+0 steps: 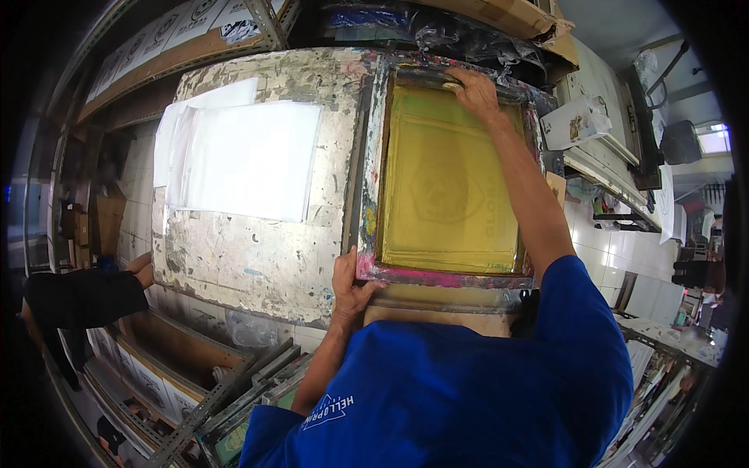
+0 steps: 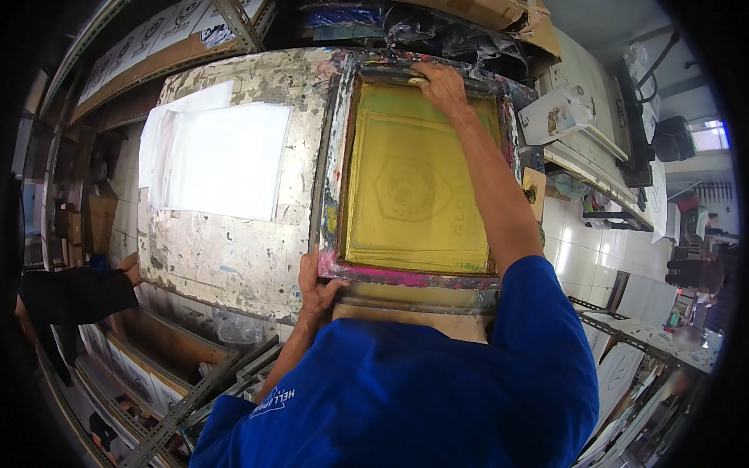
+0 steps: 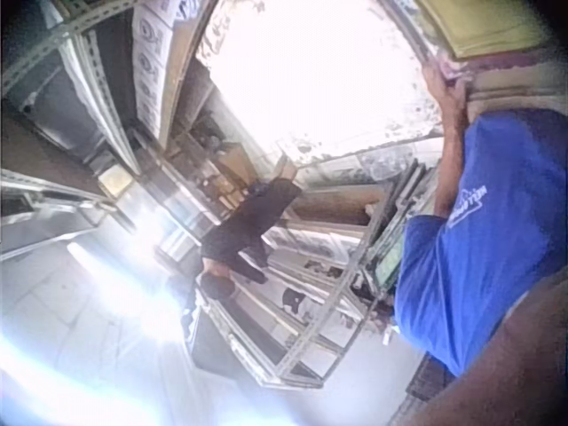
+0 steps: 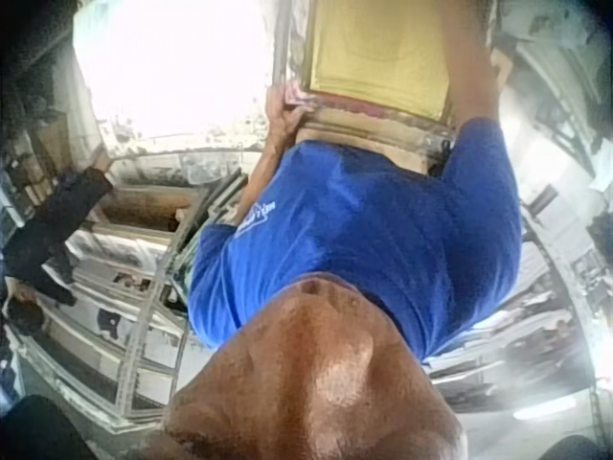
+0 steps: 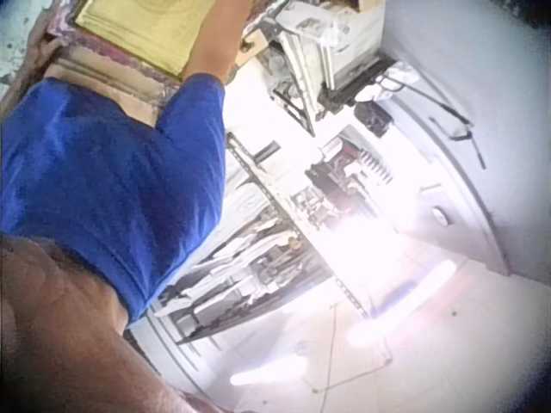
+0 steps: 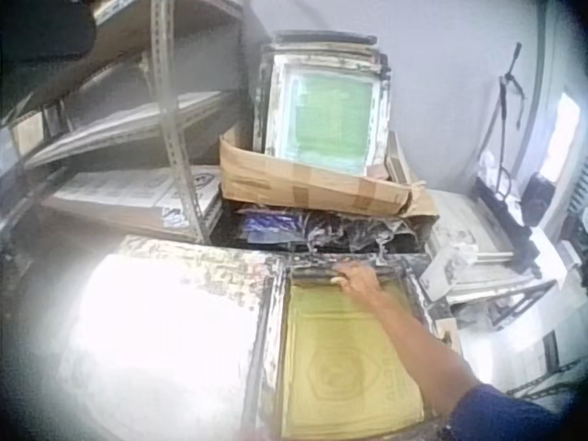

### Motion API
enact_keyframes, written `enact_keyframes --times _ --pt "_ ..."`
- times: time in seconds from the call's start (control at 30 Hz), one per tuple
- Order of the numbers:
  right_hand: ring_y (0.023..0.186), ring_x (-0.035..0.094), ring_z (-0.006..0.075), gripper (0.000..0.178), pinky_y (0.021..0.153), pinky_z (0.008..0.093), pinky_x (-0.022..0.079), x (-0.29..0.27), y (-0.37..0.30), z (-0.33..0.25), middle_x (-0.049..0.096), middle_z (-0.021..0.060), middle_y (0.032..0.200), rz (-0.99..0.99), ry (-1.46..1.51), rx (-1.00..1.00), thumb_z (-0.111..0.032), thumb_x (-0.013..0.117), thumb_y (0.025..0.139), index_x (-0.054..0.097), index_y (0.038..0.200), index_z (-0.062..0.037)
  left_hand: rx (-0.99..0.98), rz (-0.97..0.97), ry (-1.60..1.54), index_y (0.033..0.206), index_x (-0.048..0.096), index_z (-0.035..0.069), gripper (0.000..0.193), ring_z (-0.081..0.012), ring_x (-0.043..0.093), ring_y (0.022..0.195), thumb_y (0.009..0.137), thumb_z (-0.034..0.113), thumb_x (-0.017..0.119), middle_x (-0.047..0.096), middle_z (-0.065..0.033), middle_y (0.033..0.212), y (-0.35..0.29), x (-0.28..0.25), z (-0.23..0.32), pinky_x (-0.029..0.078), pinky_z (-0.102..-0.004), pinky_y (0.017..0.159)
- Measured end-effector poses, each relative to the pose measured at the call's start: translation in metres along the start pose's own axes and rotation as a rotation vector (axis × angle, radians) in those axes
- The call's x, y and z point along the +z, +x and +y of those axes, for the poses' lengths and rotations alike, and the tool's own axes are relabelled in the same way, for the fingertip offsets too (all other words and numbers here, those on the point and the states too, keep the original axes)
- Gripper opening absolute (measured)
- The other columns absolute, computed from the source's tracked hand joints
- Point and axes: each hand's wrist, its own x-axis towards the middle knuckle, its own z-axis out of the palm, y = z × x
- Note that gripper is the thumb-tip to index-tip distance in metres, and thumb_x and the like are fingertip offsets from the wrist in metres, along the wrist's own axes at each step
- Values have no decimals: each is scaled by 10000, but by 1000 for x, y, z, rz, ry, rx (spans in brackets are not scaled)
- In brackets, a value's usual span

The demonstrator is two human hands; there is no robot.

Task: The person performs a series of screen prints by lowering a yellow screen onto a white sheet, pulling a squeegee across the surface, and then lifting the screen to reveal the printed logo. The person repeats this process several times, placing new sheets on the table and handing the finished prints to another person.

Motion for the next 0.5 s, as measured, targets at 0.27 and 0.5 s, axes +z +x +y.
enact_keyframes --times 0.27,0.5 --pt "1033 659 359 370 940 477 495 -23 -113 -72 746 103 1148 -1 46 -63 -116 656 819 705 1185 -111 47 3 57 1483 468 -50 1040 -349 572 1013 671 435 901 647 -181 1138 2 0 0 469 -442 904" --pt "849 638 332 366 741 447 473 -84 -251 -176 747 112 1021 -88 138 -11 -37 620 726 720 1077 -59 88 19 94 1470 473 -65 1027 -355 562 1025 651 368 918 646 -173 1135 1 0 -2 458 -445 930"
